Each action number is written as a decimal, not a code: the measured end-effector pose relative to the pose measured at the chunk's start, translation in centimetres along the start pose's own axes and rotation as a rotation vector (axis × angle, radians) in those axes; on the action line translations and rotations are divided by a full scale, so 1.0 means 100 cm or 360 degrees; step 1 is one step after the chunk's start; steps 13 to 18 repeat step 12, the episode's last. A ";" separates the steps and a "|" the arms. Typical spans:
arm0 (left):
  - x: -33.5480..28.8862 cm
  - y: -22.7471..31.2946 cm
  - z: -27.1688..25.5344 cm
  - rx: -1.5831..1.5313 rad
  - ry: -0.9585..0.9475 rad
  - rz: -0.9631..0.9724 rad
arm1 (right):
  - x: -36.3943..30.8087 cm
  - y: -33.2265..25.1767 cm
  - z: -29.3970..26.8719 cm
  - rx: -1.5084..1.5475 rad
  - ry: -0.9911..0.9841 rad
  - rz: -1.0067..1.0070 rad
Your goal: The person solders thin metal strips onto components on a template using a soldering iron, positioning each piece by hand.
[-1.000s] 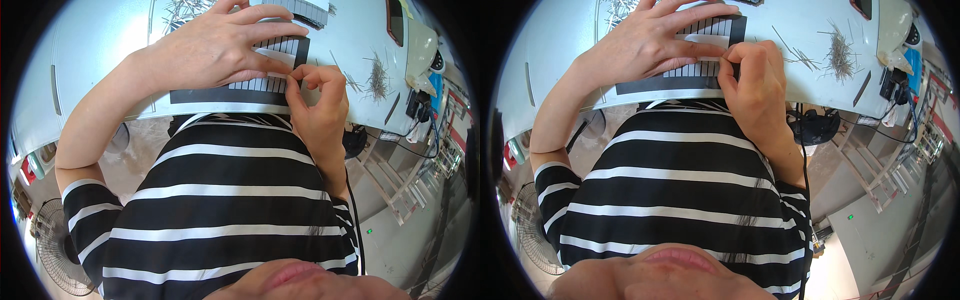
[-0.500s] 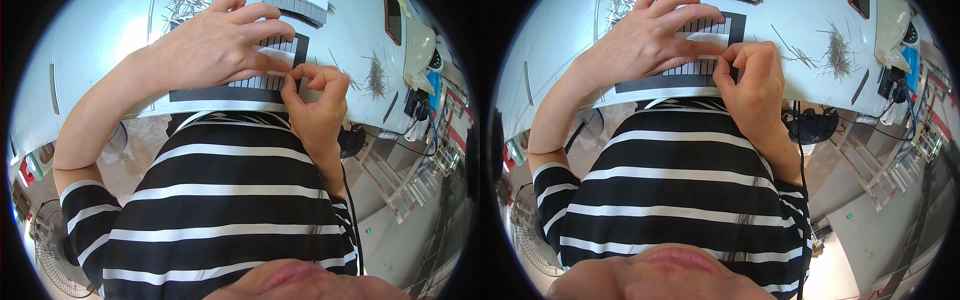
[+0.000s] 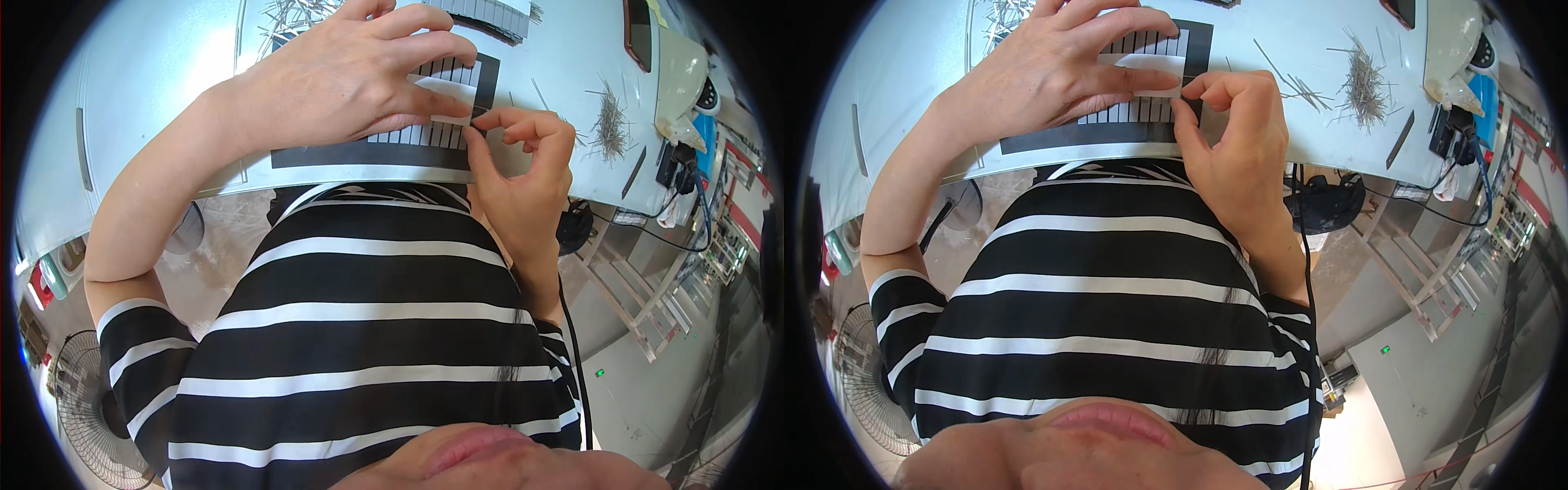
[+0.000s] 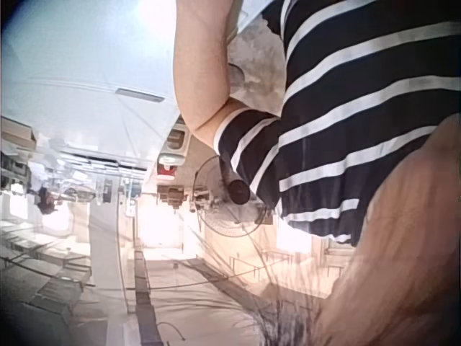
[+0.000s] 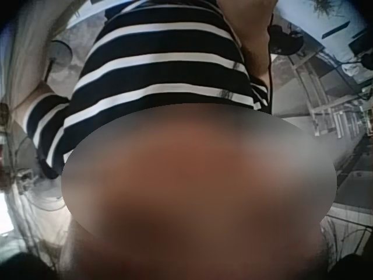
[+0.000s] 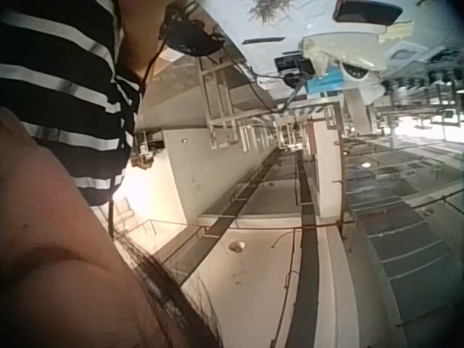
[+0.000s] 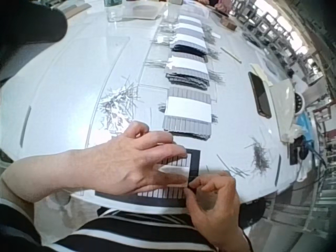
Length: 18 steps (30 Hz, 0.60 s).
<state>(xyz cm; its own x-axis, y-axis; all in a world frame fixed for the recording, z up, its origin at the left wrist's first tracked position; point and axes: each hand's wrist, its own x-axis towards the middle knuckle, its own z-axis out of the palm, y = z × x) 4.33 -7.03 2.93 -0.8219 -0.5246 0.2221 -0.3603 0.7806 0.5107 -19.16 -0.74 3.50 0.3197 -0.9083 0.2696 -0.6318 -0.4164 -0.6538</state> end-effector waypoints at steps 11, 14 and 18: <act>-0.001 -0.001 0.001 0.0040 -0.0001 0.0040 | 0.005 -0.002 0.004 -0.0058 -0.0037 0.0042; -0.001 -0.001 0.001 0.0041 -0.0001 0.0038 | 0.005 -0.002 0.004 -0.0049 -0.0044 0.0065; -0.001 -0.001 0.001 0.0041 -0.0001 0.0038 | 0.005 -0.002 0.004 -0.0049 -0.0044 0.0065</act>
